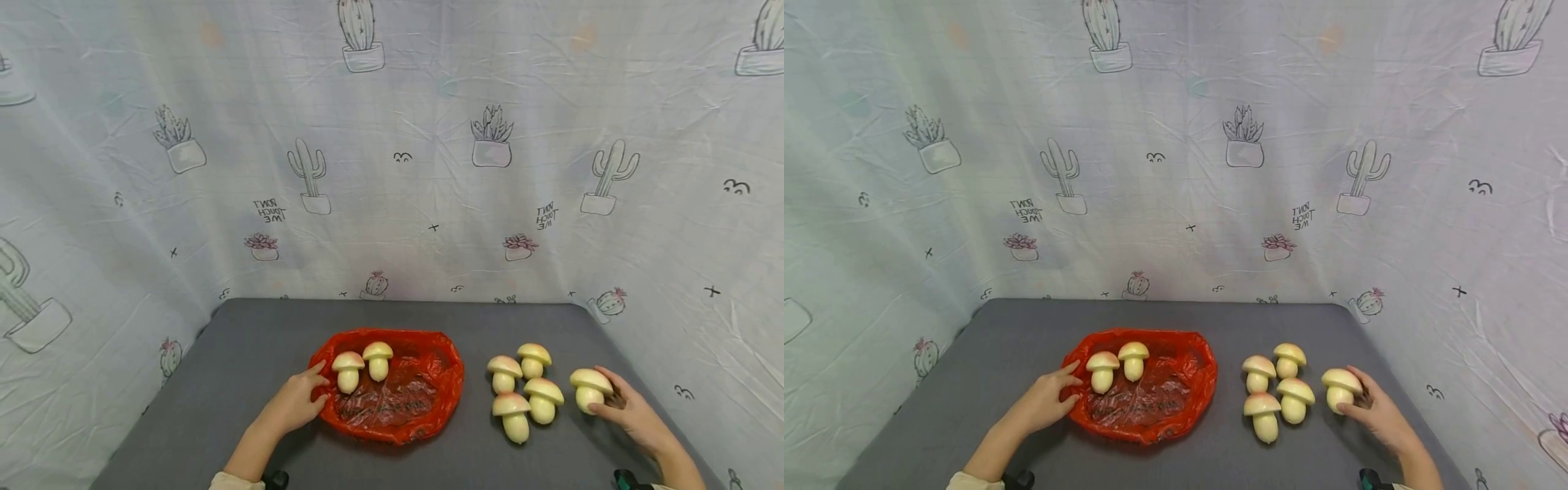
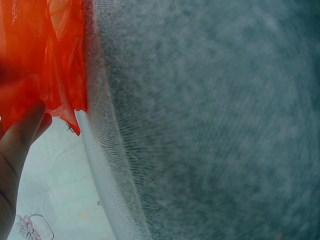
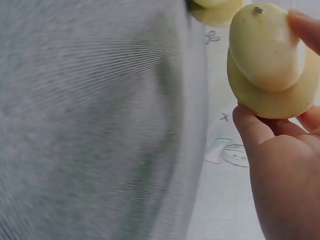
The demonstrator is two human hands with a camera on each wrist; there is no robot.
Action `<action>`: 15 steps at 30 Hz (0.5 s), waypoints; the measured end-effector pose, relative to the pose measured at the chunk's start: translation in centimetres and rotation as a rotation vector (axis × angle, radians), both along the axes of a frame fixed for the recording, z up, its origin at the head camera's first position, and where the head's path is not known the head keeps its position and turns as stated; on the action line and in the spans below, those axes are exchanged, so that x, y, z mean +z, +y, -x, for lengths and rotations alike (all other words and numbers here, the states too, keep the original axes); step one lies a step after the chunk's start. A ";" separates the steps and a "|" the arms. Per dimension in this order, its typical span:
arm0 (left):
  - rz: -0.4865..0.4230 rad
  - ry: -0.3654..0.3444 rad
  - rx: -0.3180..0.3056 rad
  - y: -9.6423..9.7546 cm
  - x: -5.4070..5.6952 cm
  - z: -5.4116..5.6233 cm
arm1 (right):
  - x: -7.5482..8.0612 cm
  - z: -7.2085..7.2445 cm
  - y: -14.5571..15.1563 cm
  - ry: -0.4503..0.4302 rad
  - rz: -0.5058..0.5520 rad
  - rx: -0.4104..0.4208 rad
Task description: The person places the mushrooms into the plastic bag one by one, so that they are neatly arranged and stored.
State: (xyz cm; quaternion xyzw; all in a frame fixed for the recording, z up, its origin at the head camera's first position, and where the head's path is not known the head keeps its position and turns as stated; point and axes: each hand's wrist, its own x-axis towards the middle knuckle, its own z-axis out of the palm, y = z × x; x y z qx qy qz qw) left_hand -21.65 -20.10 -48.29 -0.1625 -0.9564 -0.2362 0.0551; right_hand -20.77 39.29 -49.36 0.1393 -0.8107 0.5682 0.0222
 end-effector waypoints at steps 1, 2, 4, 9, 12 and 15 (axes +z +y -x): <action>-0.001 -0.001 0.001 0.0 0.0 0.0 | 0.2 -0.1 0.0 0.010 0.023 0.011; -0.002 -0.001 0.002 0.0 0.0 0.0 | 0.4 -0.2 -0.1 0.019 0.045 0.019; -0.006 -0.005 0.005 0.0 0.0 0.0 | 0.7 -0.3 -0.2 0.028 0.074 0.024; -0.006 0.008 0.011 0.0 -0.1 0.0 | 1.7 -0.8 -0.7 0.053 0.087 0.034; -0.008 0.015 0.015 0.0 -0.1 0.0 | 2.2 -1.0 -1.5 0.086 0.072 0.045; -0.008 0.019 0.017 0.1 -0.1 0.0 | 2.7 -1.0 -2.5 0.098 0.060 0.065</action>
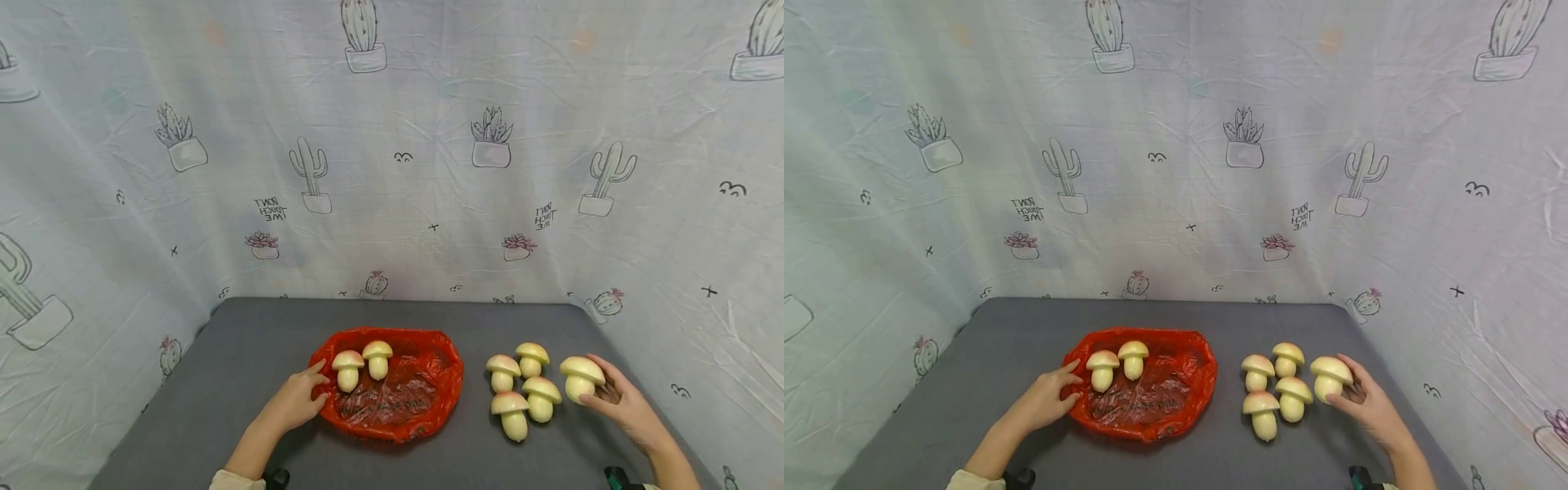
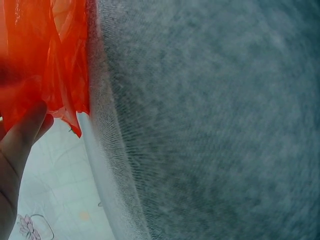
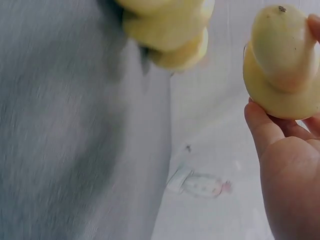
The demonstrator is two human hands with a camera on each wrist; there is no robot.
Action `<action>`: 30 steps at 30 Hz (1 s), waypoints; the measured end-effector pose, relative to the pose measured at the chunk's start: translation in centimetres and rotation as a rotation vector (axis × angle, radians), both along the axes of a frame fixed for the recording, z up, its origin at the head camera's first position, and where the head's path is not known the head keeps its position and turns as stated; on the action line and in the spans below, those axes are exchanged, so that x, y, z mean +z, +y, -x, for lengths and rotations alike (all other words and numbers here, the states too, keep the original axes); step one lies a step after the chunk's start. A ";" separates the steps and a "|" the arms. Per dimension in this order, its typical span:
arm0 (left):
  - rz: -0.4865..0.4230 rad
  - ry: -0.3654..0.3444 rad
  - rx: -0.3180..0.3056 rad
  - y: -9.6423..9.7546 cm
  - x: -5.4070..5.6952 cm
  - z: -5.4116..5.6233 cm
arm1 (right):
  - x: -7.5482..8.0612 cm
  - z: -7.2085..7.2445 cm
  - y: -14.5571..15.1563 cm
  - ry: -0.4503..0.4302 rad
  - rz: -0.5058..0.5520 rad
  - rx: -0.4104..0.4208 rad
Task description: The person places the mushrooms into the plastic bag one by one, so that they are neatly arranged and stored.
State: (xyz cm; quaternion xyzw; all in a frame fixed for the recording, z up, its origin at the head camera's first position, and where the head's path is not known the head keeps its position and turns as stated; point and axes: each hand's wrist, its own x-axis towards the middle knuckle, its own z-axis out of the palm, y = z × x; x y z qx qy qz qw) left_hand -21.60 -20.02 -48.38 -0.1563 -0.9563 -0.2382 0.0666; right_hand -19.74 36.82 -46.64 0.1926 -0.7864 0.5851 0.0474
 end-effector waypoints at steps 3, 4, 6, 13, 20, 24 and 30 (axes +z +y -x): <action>0.003 0.002 0.000 0.0 0.0 0.0 | 0.4 0.2 -1.2 -0.016 -0.017 0.014; 0.004 0.002 0.001 0.0 0.0 0.0 | 0.6 0.3 -1.7 -0.019 -0.025 0.018; 0.005 -0.001 -0.001 0.0 0.0 0.0 | 1.0 0.6 -2.7 -0.011 -0.047 0.030; 0.001 -0.016 -0.006 0.1 0.2 -0.1 | 1.7 1.9 -6.8 0.021 -0.013 0.150; 0.005 -0.013 -0.008 0.0 0.3 0.1 | 1.8 3.9 -12.0 -0.023 -0.009 0.290; 0.002 -0.038 -0.012 -0.1 0.3 0.0 | 1.0 5.0 -15.0 -0.074 0.023 0.384; 0.006 -0.048 -0.023 0.0 0.4 -0.2 | 0.0 6.2 -18.2 -0.096 0.016 0.459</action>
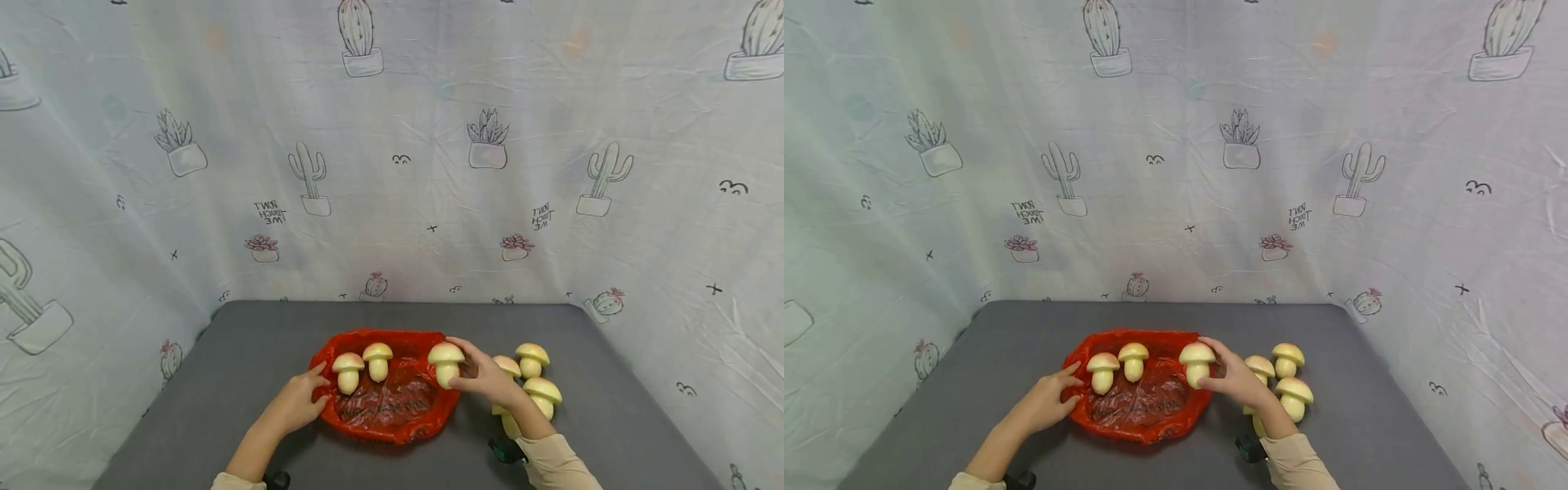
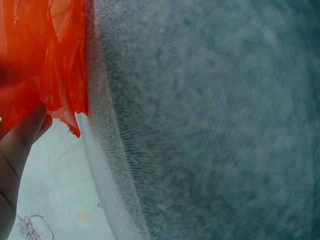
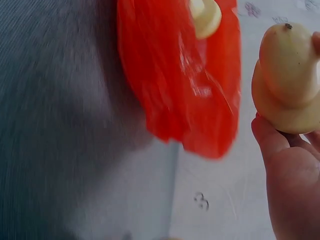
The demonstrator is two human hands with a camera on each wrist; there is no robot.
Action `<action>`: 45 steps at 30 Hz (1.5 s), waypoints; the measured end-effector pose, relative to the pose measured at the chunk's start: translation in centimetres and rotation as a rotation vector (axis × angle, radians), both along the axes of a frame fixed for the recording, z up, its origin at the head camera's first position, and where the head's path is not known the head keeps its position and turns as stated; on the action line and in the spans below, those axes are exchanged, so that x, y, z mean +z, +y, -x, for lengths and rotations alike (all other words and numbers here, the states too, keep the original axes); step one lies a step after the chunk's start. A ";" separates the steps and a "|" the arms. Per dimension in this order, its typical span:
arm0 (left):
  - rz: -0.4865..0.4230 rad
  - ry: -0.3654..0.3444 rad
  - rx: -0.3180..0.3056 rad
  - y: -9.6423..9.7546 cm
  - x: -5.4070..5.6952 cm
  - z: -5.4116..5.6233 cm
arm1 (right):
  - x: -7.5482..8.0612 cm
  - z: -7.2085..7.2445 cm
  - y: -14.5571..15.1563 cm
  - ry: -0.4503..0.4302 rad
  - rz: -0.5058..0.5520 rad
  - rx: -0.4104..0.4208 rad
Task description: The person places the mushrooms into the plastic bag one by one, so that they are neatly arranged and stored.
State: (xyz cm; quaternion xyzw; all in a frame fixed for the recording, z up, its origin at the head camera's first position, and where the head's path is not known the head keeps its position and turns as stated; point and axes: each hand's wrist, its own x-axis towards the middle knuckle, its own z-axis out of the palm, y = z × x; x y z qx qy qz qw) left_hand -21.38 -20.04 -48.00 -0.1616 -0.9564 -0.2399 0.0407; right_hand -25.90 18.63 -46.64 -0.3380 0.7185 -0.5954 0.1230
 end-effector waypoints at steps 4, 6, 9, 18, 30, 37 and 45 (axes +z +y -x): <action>-0.002 0.012 -0.005 0.1 -0.1 0.0 | -0.2 0.4 -1.5 0.005 -0.038 -0.014; -0.003 0.017 -0.002 0.1 -0.2 0.1 | -0.4 0.5 -2.1 0.006 -0.058 -0.027; -0.002 0.023 0.003 0.0 -0.3 0.1 | -0.6 0.9 -3.1 0.011 -0.093 -0.044; -0.005 0.030 -0.002 0.0 -0.3 0.3 | -1.0 2.4 -6.0 0.016 -0.236 -0.119; -0.008 0.027 0.005 0.1 -0.3 0.2 | -1.7 3.4 -8.3 0.088 -0.390 -0.241; 0.000 0.043 0.007 0.1 -0.2 0.3 | -2.2 3.7 -9.0 0.071 -0.406 -0.288; -0.004 0.050 -0.003 0.1 -0.2 0.2 | -3.1 4.2 -9.5 0.052 -0.402 -0.283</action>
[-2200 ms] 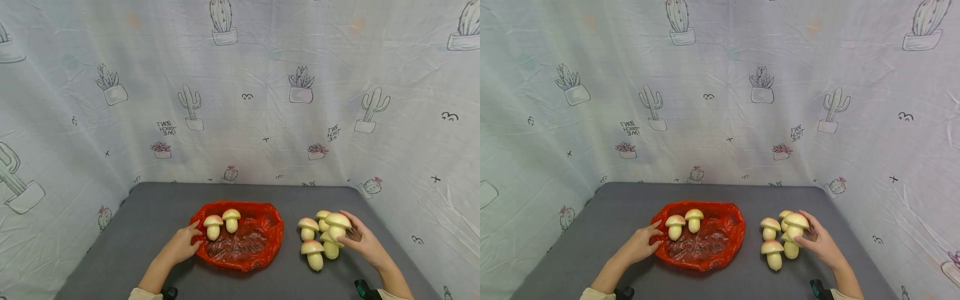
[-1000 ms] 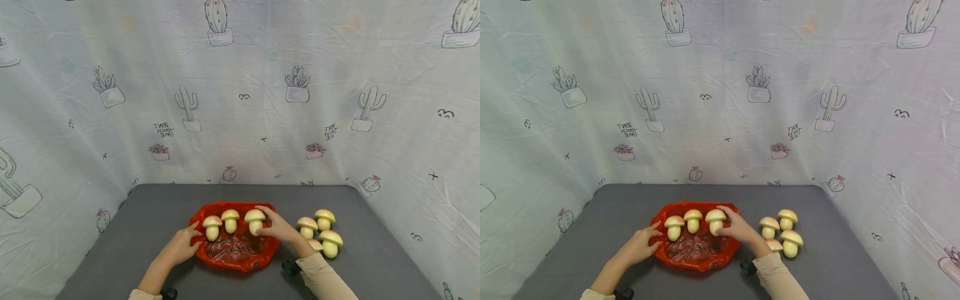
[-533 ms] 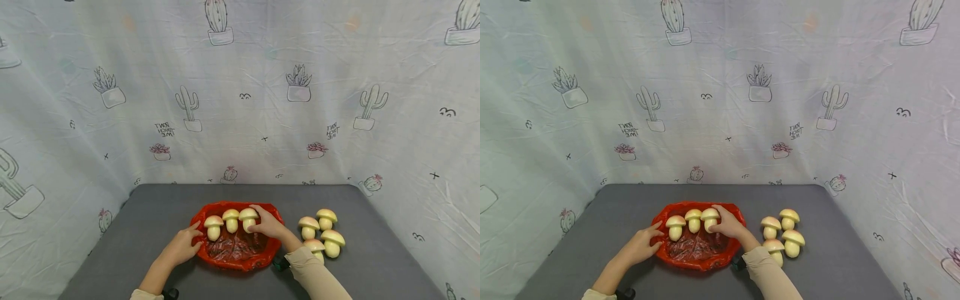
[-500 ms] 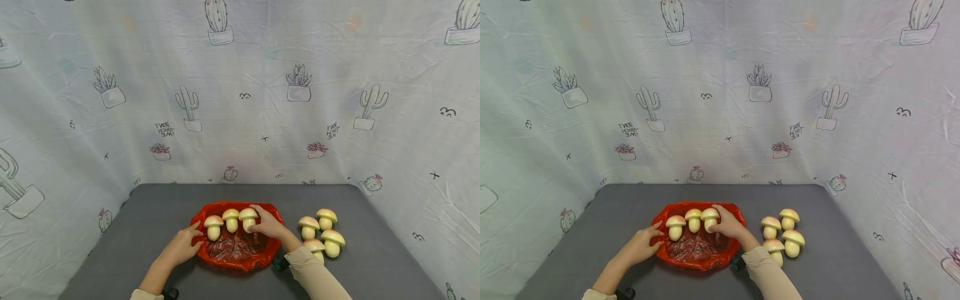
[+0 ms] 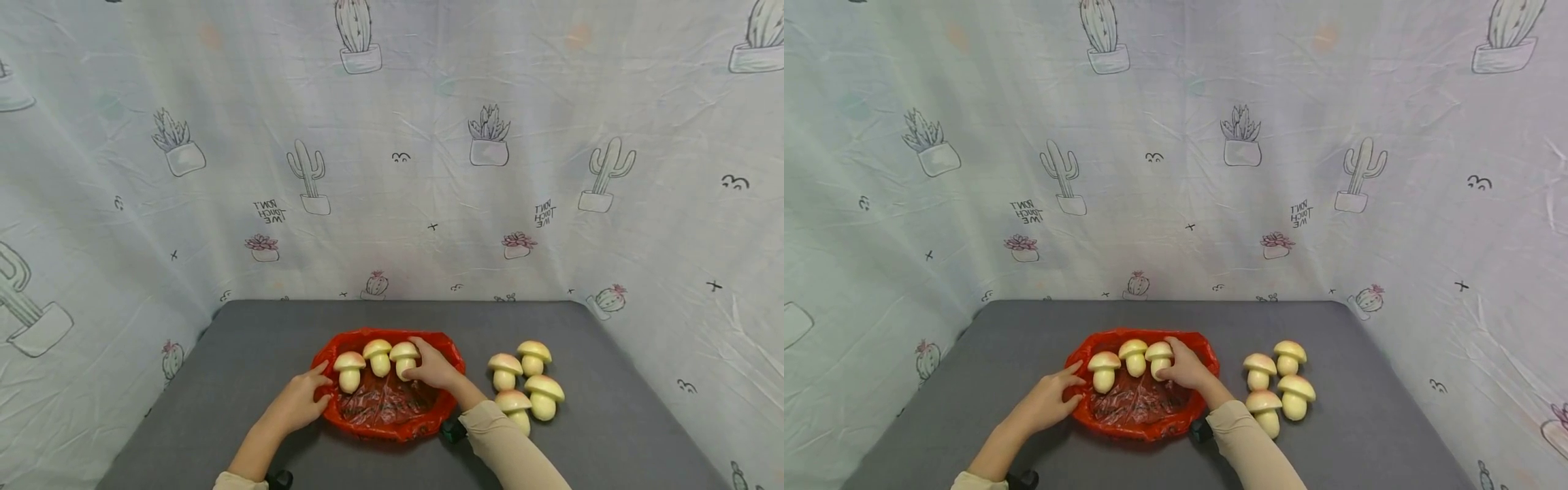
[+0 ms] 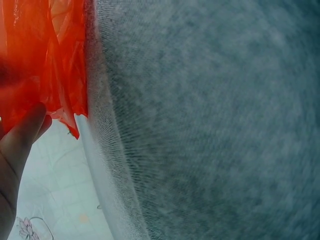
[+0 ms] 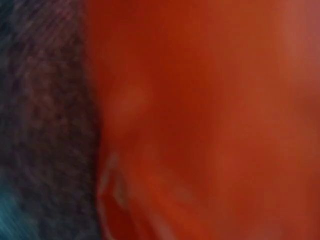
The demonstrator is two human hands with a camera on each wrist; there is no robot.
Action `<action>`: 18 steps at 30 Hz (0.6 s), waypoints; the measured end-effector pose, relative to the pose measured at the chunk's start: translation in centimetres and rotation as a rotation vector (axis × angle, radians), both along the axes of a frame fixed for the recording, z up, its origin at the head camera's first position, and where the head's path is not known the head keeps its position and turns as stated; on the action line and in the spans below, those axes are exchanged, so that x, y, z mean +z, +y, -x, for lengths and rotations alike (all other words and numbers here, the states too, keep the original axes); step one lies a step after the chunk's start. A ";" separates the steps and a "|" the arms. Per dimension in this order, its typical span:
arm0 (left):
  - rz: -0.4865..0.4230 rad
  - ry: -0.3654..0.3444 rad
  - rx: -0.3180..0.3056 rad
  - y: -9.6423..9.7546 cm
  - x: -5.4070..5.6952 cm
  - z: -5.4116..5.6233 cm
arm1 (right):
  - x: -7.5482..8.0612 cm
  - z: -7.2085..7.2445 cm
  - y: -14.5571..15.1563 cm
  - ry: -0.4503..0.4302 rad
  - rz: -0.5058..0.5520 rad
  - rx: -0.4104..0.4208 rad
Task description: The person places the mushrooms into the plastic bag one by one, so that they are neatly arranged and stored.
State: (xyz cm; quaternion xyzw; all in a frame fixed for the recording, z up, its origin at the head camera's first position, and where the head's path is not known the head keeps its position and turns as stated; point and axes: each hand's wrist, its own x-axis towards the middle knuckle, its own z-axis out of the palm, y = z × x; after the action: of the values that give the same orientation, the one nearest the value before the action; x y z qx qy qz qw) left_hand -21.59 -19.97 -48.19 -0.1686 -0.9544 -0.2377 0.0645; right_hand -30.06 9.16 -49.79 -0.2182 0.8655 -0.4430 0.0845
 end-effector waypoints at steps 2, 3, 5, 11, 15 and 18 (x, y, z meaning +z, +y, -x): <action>0.000 -0.001 0.001 0.0 0.0 0.0 | -0.2 0.1 -0.1 -0.002 -0.010 -0.004; 0.000 -0.003 0.002 0.0 0.1 -0.1 | -0.2 0.1 -0.2 -0.003 -0.016 -0.005; 0.000 -0.002 0.001 0.1 0.2 -0.1 | -0.2 0.1 -0.2 -0.007 -0.025 -0.010; 0.006 -0.002 0.000 0.1 0.2 0.0 | 0.1 0.0 -0.1 -0.001 -0.042 -0.031; 0.007 0.000 -0.003 0.0 0.1 0.1 | 0.5 -0.3 0.2 0.020 -0.028 -0.045; 0.008 0.001 -0.005 0.0 0.1 0.2 | 1.0 -0.5 0.6 0.039 0.023 -0.038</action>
State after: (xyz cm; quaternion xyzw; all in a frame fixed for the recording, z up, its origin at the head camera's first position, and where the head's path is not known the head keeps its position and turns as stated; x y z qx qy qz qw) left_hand -21.75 -19.94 -48.13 -0.1714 -0.9549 -0.2340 0.0636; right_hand -29.55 9.75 -48.82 -0.2113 0.8658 -0.4500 0.0565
